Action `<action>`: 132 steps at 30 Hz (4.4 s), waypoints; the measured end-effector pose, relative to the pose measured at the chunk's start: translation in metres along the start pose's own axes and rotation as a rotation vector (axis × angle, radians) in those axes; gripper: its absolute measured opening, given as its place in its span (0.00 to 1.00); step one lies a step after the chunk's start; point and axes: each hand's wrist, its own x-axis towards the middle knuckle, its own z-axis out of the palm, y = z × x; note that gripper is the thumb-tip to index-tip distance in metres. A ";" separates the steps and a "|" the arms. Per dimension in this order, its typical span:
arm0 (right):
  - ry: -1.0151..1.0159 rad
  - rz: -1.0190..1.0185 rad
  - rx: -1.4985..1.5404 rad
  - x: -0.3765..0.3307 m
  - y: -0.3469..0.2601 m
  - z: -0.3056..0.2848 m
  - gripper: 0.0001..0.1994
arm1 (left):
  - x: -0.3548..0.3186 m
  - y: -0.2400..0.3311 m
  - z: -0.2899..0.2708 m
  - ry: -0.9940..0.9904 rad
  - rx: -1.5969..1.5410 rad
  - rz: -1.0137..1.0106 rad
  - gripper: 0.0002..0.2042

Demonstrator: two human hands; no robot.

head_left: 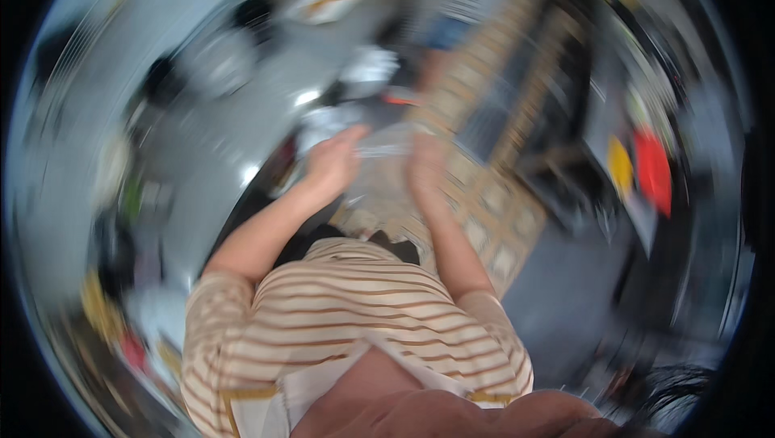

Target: The person assembles food items on plates using tongs, picking ingredients from a refrigerated display case and arranging them on trays. They also handle plastic bags and bowls, adding condiments and organizing items on the counter.

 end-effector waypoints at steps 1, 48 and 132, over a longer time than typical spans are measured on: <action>0.041 -0.089 -0.103 0.009 -0.004 0.005 0.14 | -0.007 -0.010 -0.018 -0.025 0.090 -0.073 0.21; -1.059 -1.253 0.152 0.041 -0.442 0.287 0.18 | -0.164 -0.275 -0.179 -0.091 -0.026 -0.745 0.10; -0.520 -1.509 0.282 0.074 -0.311 0.304 0.22 | -0.227 -0.404 -0.141 0.185 0.507 -0.516 0.33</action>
